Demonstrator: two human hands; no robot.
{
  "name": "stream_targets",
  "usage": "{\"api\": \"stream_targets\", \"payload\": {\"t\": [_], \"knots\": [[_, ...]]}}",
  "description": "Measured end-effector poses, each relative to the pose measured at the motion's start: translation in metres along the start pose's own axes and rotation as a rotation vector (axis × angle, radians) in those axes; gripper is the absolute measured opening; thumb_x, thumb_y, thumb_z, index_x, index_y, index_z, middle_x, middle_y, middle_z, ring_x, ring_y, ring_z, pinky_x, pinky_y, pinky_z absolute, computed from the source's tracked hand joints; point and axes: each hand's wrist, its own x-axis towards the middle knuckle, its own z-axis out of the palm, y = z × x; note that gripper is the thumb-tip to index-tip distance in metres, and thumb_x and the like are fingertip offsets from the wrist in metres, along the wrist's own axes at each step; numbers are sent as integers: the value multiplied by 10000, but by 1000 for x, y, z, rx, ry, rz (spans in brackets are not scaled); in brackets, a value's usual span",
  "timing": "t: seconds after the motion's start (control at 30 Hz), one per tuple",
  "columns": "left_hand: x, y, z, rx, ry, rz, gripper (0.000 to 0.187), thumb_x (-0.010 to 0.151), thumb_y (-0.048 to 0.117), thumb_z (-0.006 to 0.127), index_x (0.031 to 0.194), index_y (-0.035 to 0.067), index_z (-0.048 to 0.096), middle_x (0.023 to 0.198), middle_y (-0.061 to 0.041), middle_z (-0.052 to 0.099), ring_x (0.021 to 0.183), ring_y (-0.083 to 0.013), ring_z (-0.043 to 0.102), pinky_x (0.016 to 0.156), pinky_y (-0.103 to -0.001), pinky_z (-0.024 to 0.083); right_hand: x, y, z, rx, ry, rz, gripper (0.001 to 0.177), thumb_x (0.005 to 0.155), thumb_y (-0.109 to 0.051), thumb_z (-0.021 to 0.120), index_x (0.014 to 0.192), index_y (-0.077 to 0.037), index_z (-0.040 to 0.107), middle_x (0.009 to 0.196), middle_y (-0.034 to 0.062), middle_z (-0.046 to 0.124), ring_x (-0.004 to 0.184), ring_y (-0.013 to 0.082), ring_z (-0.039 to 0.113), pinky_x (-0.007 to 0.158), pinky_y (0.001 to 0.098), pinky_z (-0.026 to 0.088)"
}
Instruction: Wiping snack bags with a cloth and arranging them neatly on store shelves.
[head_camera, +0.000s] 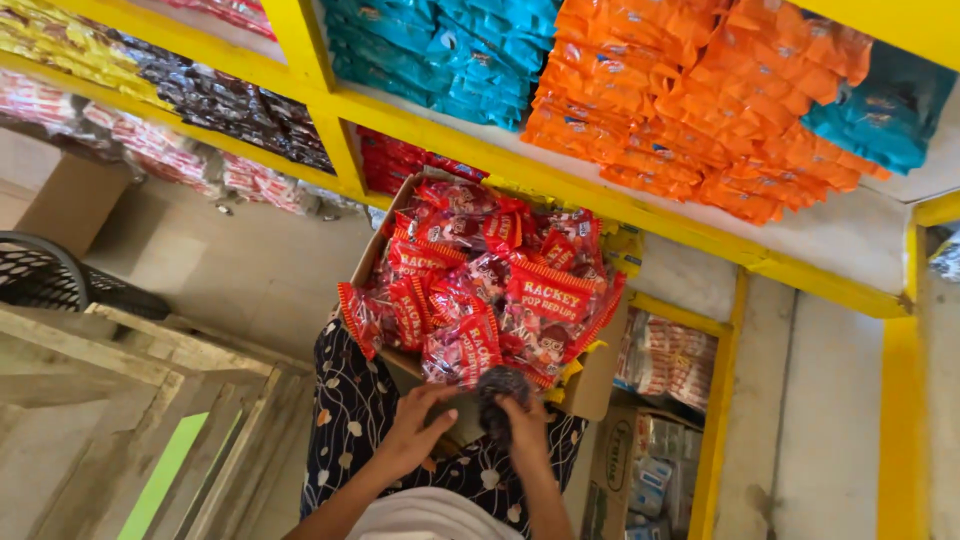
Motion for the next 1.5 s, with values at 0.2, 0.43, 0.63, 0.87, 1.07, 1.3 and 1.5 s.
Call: {"api": "stream_targets", "payload": {"t": [0.2, 0.43, 0.63, 0.87, 1.07, 1.3, 1.5], "knots": [[-11, -58, 16, -478, 29, -281, 359, 944, 188, 684, 1289, 107, 627, 1272, -97, 587, 1183, -209, 612, 973, -336, 533, 42, -9, -14, -729, -168, -534, 528, 819, -132, 806, 1296, 10, 632, 1187, 110, 719, 1029, 198, 704, 898, 342, 552], [-17, -56, 13, -477, -153, -337, 341, 965, 191, 666, 1295, 122, 615, 1277, -57, 612, 1139, -168, 640, 956, -304, 538, 57, -22, 10, -823, -63, -280, 370, 801, -149, 779, 1144, -15, 750, 962, 89, 803, 842, 175, 743, 779, 331, 581], [3, -102, 4, -726, -55, -337, 436, 959, 249, 697, 1373, 136, 618, 1279, -128, 638, 1174, -224, 606, 986, -343, 504, -7, -72, 49, -694, -170, -282, 300, 806, -105, 761, 1080, 18, 774, 921, 92, 804, 790, 174, 736, 744, 336, 594], [19, -37, -13, -1542, -319, -498, 817, 774, 537, 766, 1493, 269, 487, 1496, -9, 472, 1416, -241, 444, 1207, -487, 366, -36, -124, 42, -216, -445, -113, 390, 779, -37, 734, 1156, 52, 690, 987, 121, 764, 864, 223, 745, 832, 383, 615], [28, -33, 24, -1876, -295, -603, 792, 840, 463, 813, 1478, 120, 494, 1520, -99, 526, 1371, -276, 538, 1215, -470, 392, -25, -129, -5, 14, -459, -74, 519, 753, -55, 709, 1242, 84, 606, 987, 157, 741, 822, 292, 719, 735, 454, 601], [34, 73, -45, -1765, -290, -332, 771, 806, 137, 783, 1464, 70, 388, 1374, -163, 589, 1258, -333, 616, 1058, -541, 557, -34, -151, -6, 110, -517, -218, 567, 786, -96, 718, 1317, 27, 559, 1099, 156, 708, 964, 299, 705, 796, 463, 606], [51, 79, -66, -1343, 205, -350, 807, 787, -14, 752, 1484, 110, 365, 1286, -108, 612, 1136, -259, 647, 930, -425, 587, -14, -114, -51, 299, -311, -246, 549, 898, -363, 774, 1279, -26, 568, 1139, 129, 687, 1029, 296, 697, 889, 444, 565]]}}
